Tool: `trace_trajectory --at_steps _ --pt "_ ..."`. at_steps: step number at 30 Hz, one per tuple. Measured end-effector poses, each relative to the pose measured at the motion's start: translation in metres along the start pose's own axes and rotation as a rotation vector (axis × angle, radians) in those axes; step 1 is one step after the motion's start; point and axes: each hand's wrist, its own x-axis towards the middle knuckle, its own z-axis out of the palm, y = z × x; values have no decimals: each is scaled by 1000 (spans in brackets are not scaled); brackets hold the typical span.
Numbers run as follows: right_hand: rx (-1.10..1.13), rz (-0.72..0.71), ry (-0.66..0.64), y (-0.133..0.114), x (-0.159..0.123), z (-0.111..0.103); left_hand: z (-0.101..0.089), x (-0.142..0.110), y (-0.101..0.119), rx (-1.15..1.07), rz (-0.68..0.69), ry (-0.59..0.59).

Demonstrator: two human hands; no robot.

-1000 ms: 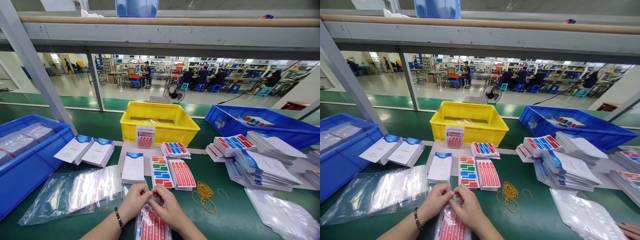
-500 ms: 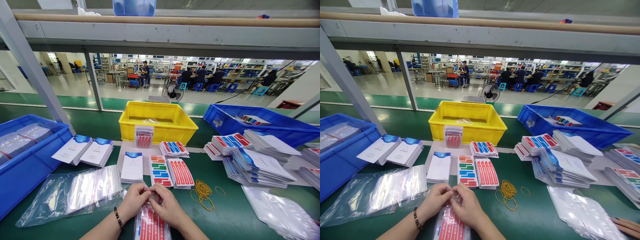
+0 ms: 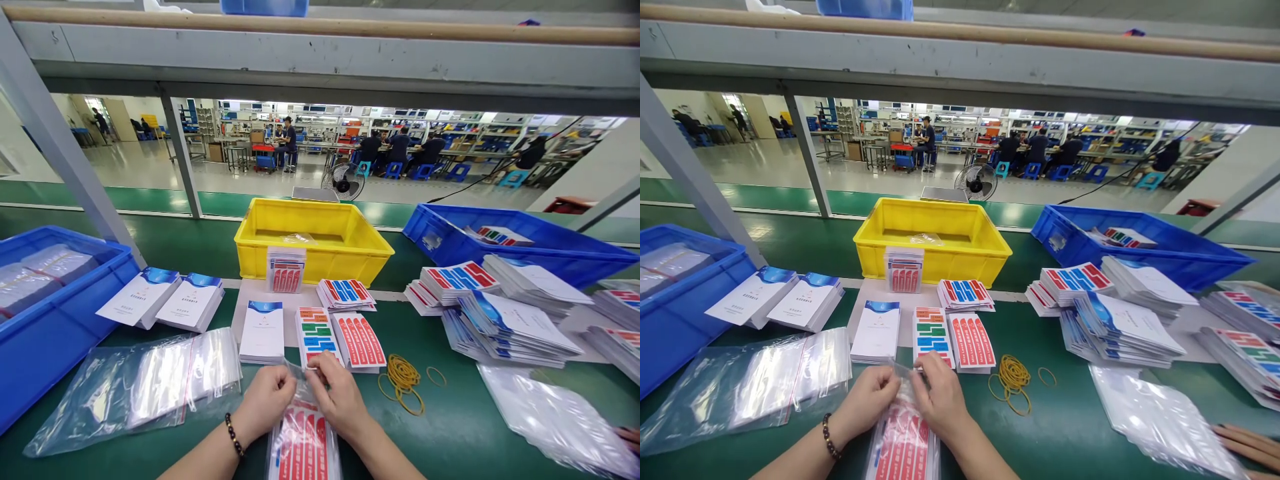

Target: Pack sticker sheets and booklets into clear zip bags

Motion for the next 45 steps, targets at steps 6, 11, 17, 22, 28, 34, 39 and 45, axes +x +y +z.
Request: trace_trajectory --at_steps 6,11,17,22,28,34,39,45 --pt "-116 -200 -115 -6 -6 2 -12 4 2 -115 -57 34" --pt "174 -2 -324 0 1 -18 -27 -8 16 140 451 87" --pt "349 98 -594 6 8 -47 -36 -11 23 440 296 -228" --pt "396 30 -474 8 14 -47 -33 -11 21 370 228 -295" --pt "85 -144 -217 -3 37 -9 -21 -16 16 231 212 -449" --pt "-365 -249 -272 -13 62 32 -19 -18 13 185 194 -505" --pt "-400 -306 -254 -10 62 31 -18 -15 7 140 183 -446" --pt "-314 -291 -264 -11 60 17 -15 -15 9 41 152 -437"
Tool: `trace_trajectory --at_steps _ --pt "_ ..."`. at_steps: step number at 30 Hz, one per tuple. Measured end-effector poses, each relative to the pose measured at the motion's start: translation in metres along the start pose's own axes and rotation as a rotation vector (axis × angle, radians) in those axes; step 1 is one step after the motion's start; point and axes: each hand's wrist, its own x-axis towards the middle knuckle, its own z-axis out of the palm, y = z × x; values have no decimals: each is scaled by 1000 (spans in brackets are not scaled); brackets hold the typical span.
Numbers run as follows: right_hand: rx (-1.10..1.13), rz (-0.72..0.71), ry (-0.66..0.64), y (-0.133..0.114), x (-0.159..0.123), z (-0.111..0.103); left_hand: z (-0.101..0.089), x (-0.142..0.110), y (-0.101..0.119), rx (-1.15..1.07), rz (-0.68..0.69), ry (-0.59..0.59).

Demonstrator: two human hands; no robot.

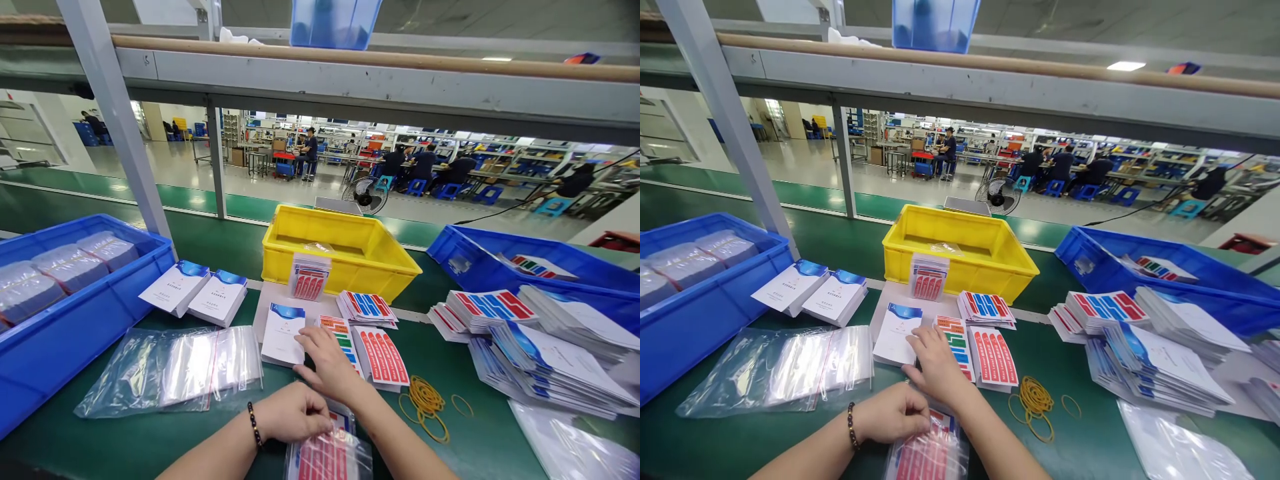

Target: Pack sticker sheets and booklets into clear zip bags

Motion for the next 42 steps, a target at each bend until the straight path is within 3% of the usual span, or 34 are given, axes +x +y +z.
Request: trace_trajectory --at_steps 3,6,11,15,17,20,23,25,28,29,31,34,36,39,42 --pt "-29 0 -100 -5 4 5 0 -1 2 -2 -14 -57" --pt "-33 -21 -83 -8 7 9 0 -2 1 7 -5 -72" --pt "41 -53 141 7 -4 -6 1 2 -6 -110 26 15" --pt "96 -50 326 22 -28 -34 -2 8 -14 -562 -29 108" --pt "128 -63 271 20 -42 -51 -5 10 -15 -826 -78 103" --pt "205 -95 64 9 -59 -72 -5 12 -12 -1064 -106 62" --pt "343 -94 -68 4 -69 -82 -1 12 -8 -1169 -123 171" --pt "404 -10 56 13 -71 -81 2 11 -7 -1197 -145 223" --pt "266 216 345 36 -68 -66 2 7 -8 -1169 -165 51" --pt "173 247 340 42 -67 -59 2 5 -10 -1140 -168 -21" --pt "2 244 184 48 -63 -42 1 3 -13 -1054 -191 -108" --pt "-157 271 -65 43 -59 -22 1 1 -16 -932 -254 -132" --pt "-200 287 -150 37 -59 -16 1 2 -16 -892 -286 -134" --pt "-170 284 -175 34 -60 -18 2 2 -14 -883 -326 -84" --pt "-70 249 -111 40 -61 -21 2 1 -13 -909 -357 -34"
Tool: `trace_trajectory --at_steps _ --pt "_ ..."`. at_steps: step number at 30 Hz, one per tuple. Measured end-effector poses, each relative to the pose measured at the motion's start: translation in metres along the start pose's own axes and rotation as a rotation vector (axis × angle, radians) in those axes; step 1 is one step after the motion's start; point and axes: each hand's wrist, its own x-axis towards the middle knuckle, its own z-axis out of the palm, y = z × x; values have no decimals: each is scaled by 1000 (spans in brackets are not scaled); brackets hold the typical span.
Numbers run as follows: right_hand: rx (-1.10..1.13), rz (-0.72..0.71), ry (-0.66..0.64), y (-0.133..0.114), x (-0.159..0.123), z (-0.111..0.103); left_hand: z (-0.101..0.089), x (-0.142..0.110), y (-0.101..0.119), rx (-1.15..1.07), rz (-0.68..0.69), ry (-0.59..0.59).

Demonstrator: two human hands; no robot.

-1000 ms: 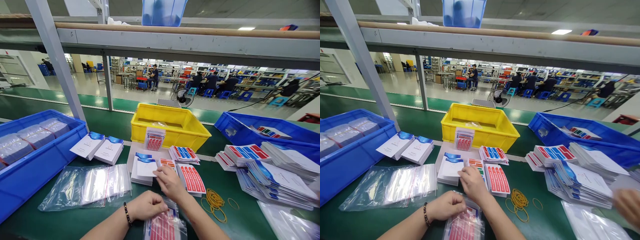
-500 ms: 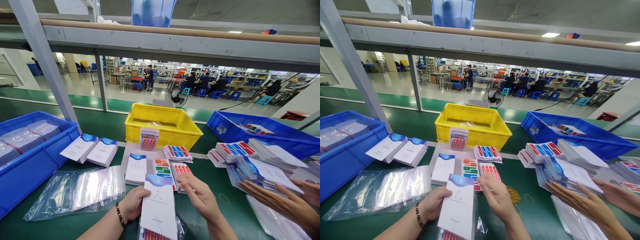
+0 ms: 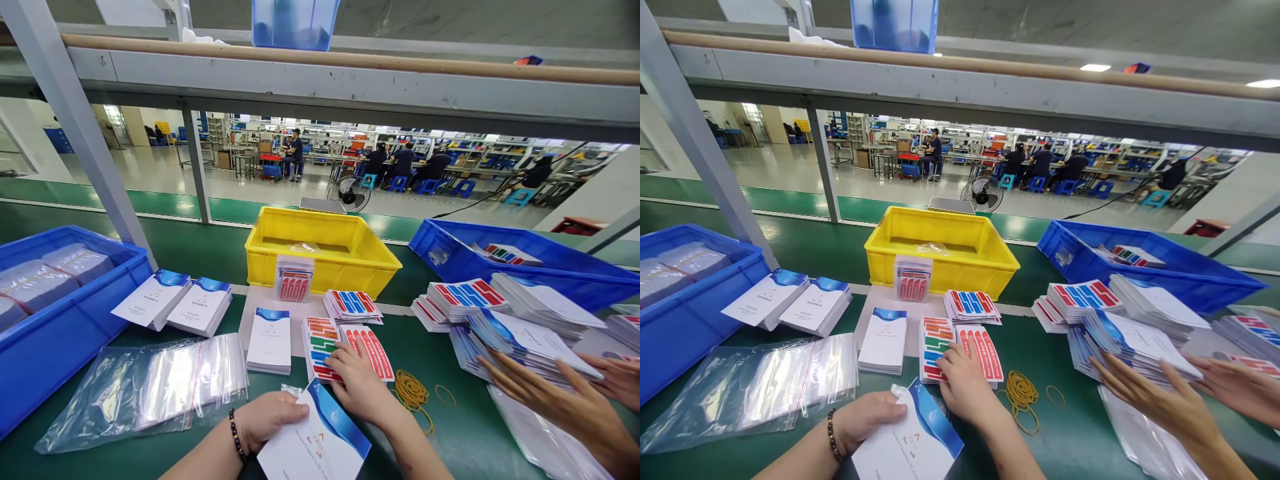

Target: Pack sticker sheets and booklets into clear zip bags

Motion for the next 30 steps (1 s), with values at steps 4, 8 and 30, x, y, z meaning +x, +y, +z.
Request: trace_trajectory --at_steps 4,8,30 --pt "96 -76 344 9 2 -5 2 2 2 -100 22 -4" --pt "168 -245 627 -10 -1 -25 5 9 6 -330 100 97" --pt "64 36 470 10 -17 -26 16 6 18 -331 105 316"
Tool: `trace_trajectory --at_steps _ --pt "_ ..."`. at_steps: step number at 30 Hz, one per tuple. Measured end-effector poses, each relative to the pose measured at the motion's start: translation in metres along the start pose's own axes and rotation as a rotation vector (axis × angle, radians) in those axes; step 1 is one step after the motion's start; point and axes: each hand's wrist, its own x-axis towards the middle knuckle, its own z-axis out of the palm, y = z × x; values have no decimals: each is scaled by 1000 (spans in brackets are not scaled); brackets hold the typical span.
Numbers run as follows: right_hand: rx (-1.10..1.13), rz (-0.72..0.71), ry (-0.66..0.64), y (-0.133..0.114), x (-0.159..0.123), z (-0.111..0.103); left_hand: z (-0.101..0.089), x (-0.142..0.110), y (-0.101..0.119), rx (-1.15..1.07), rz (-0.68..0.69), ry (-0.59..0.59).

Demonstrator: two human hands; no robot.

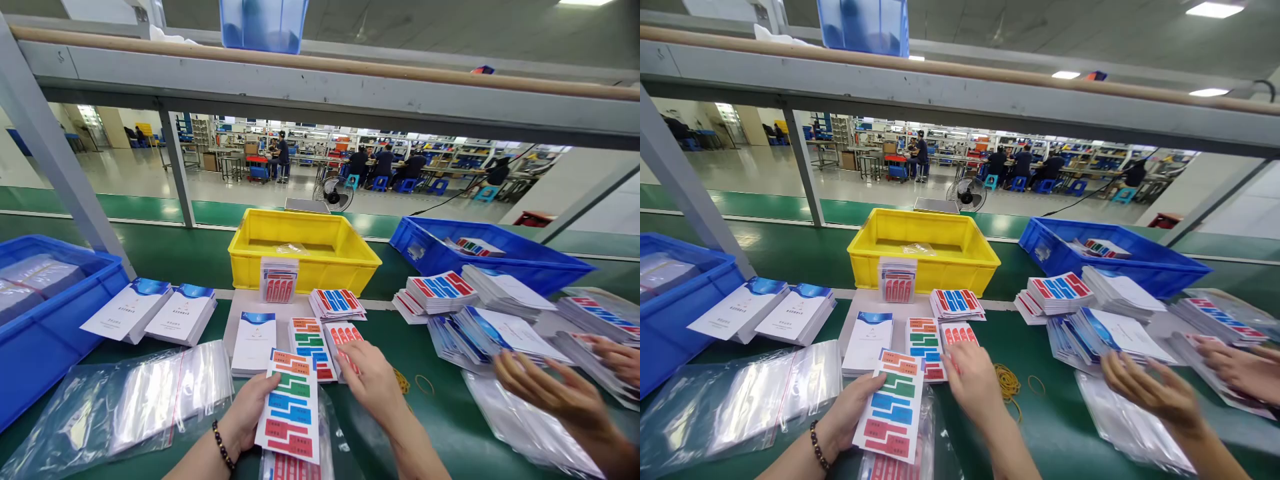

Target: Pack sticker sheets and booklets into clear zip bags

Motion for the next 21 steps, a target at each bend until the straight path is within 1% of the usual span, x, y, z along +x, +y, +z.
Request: trace_trajectory --at_steps 2,4,6,10,15,21 --pt "-173 178 -117 19 -3 1 1 -2 1 14 -6 8" --pt "-295 269 -246 27 -6 2 1 -2 1 9 4 -7" --pt "-368 267 -316 25 -7 2 1 -2 1 10 0 -19" --pt "-404 198 -353 17 -9 -2 1 -4 1 22 -9 -29" --pt "-284 173 -352 25 -11 -9 -1 -3 -1 16 4 -53" --pt "-156 208 -390 34 -11 -17 2 -5 3 42 -32 -33"
